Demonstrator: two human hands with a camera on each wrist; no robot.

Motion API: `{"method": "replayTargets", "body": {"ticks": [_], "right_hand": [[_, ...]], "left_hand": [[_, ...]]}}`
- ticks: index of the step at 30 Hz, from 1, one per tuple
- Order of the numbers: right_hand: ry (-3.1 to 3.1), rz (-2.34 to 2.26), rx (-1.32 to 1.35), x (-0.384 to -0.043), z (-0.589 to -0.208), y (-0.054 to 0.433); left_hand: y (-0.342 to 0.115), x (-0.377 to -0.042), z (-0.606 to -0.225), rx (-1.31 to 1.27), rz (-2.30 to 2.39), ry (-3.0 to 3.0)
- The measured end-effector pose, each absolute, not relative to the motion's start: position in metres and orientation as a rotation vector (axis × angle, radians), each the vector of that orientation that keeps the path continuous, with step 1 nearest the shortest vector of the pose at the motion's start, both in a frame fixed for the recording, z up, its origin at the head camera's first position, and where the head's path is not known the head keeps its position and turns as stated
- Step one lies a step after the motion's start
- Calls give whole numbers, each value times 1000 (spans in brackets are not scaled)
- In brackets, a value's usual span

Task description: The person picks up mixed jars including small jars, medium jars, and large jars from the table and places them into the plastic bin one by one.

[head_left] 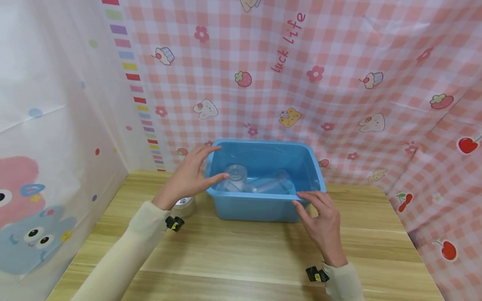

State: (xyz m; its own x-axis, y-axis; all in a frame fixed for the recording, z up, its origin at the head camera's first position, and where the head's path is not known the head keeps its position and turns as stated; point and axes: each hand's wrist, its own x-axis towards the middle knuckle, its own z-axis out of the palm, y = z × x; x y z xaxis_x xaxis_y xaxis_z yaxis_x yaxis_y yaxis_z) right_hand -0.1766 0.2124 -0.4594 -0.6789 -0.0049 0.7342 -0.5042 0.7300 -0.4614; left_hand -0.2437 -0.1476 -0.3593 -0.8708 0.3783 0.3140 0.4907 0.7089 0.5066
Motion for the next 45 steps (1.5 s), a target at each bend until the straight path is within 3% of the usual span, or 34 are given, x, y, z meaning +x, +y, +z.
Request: {"method": "replayTargets", "body": {"ticks": [18, 45], "right_hand": [[-2177, 889, 376, -176, -460, 212], [-2169, 895, 373, -175, -461, 211]], "left_hand": [[-164, -234, -400, -607, -930, -2589], [-199, -222, -463, -170, -1240, -2594]]}}
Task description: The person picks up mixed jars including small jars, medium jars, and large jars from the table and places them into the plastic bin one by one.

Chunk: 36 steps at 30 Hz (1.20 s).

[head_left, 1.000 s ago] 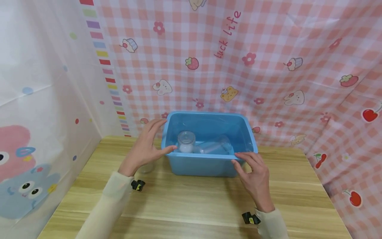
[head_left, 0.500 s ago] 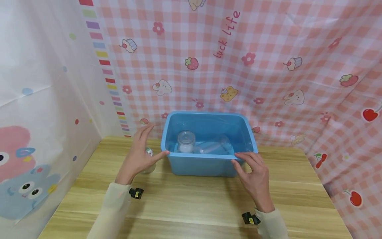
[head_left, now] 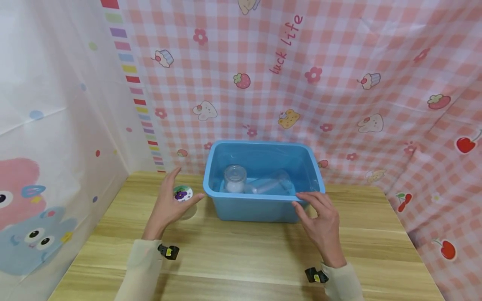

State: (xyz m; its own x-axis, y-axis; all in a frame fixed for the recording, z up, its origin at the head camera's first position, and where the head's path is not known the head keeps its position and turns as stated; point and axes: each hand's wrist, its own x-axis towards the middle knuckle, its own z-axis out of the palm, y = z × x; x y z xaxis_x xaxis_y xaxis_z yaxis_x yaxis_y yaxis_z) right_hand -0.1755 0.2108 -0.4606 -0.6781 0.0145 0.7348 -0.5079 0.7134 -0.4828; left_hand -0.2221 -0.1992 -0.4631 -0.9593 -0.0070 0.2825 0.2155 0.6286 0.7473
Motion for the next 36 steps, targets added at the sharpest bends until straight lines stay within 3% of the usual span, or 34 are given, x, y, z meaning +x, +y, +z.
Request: {"method": "replayTargets", "body": {"ticks": [15, 36], "right_hand": [[-2172, 892, 382, -176, -458, 211], [-2185, 898, 361, -176, -461, 212]], "left_hand": [[-211, -220, -498, 146, -1490, -2602], [-219, -223, -520, 246, -1562, -2602]]}}
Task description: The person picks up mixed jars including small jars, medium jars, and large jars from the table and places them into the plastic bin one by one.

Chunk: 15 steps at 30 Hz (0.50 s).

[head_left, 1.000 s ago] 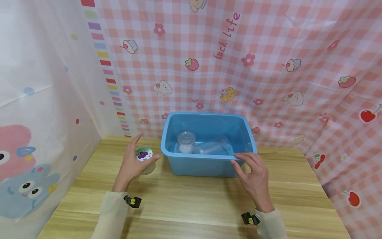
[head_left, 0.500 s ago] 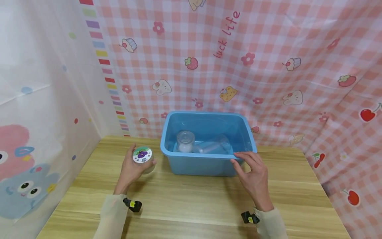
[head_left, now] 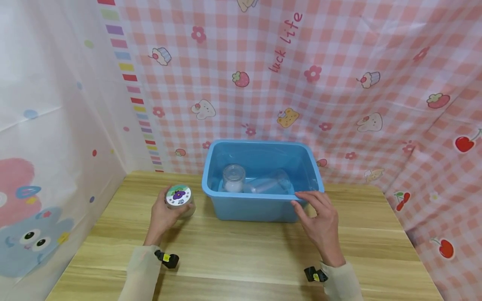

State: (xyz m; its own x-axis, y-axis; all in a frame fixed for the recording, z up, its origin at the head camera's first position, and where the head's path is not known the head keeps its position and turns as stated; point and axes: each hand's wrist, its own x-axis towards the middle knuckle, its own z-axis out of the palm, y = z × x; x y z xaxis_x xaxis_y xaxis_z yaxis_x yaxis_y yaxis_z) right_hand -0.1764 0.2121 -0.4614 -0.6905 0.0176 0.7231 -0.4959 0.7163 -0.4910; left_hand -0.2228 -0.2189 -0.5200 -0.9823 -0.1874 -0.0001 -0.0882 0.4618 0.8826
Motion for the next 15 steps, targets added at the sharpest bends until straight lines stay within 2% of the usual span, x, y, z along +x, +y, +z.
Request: {"method": "replayTargets", "body": {"ticks": [15], "right_hand": [[-2191, 904, 352, -176, -460, 212]], "left_hand": [[-215, -220, -493, 183, -1532, -2558]]}}
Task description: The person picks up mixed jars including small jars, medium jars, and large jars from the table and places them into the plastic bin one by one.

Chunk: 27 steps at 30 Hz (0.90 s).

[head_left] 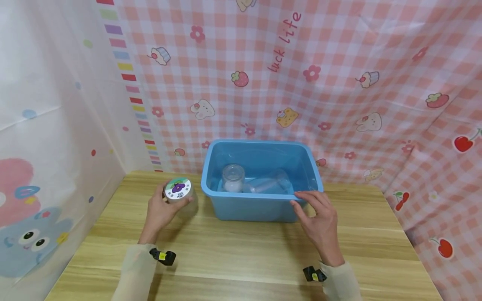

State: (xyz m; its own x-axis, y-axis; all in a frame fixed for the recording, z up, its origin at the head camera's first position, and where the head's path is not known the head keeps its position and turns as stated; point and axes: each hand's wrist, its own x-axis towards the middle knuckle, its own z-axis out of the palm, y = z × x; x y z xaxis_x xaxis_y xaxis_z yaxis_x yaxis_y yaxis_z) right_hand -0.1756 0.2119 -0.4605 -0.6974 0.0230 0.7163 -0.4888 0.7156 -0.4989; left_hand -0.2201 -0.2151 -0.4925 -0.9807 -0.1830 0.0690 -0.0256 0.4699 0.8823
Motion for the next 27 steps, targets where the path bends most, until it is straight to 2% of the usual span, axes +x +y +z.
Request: {"method": "replayTargets", "body": {"ticks": [15, 27], "right_hand": [[-2177, 912, 366, -176, -464, 213], [-2189, 899, 360, -177, -459, 212]], "left_hand": [[-207, -207, -444, 50, -1437, -2526], [-197, -210, -407, -121, -1325, -2387]]}}
